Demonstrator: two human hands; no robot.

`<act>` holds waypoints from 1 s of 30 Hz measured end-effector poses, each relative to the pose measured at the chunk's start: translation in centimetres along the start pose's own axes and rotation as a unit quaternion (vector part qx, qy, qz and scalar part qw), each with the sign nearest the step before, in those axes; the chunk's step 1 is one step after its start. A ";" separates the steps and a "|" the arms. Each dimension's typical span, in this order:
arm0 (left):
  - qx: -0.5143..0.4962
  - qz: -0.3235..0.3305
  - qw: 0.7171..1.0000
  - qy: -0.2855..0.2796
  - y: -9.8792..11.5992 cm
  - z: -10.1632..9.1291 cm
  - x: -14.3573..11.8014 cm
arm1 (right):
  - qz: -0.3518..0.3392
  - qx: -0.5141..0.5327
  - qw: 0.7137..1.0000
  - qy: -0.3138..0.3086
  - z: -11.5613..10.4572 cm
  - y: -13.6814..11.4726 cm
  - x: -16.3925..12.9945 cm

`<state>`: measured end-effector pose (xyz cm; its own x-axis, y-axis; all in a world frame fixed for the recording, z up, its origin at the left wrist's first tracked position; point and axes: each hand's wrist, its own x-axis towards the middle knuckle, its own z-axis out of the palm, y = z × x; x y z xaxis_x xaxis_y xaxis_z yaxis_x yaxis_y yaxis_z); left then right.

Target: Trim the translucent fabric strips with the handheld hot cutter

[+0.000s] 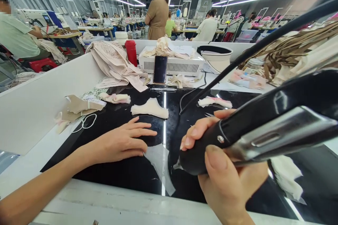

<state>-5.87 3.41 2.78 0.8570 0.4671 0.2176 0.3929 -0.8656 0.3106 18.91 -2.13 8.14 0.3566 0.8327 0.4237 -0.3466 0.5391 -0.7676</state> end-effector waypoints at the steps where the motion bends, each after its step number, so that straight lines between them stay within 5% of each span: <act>1: 0.024 -0.008 1.000 0.017 -0.2 -0.1 -0.1 | -0.002 0.001 1.000 -0.003 0.0 0.2 0.0; 7: 0.007 -0.060 0.991 0.119 1.7 0.7 0.5 | -0.019 -0.003 0.999 -0.040 -0.1 1.0 -0.2; 14: -0.117 -0.086 0.988 0.049 5.2 2.2 1.6 | -0.013 -0.003 0.997 -0.076 0.1 1.9 -0.4; 21: -0.115 -0.114 0.987 -0.015 4.8 2.2 1.2 | -0.010 0.014 0.996 -0.087 0.8 2.4 -0.5; 30: -0.119 -0.110 0.987 -0.013 4.4 2.2 0.1 | -0.009 0.037 0.995 -0.091 2.1 3.0 -1.2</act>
<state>-3.33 -0.76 2.15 0.7700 0.6306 0.0973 0.4830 -0.6756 0.5570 15.59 -1.27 6.29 0.2030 0.8283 0.5223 -0.4062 0.5565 -0.7248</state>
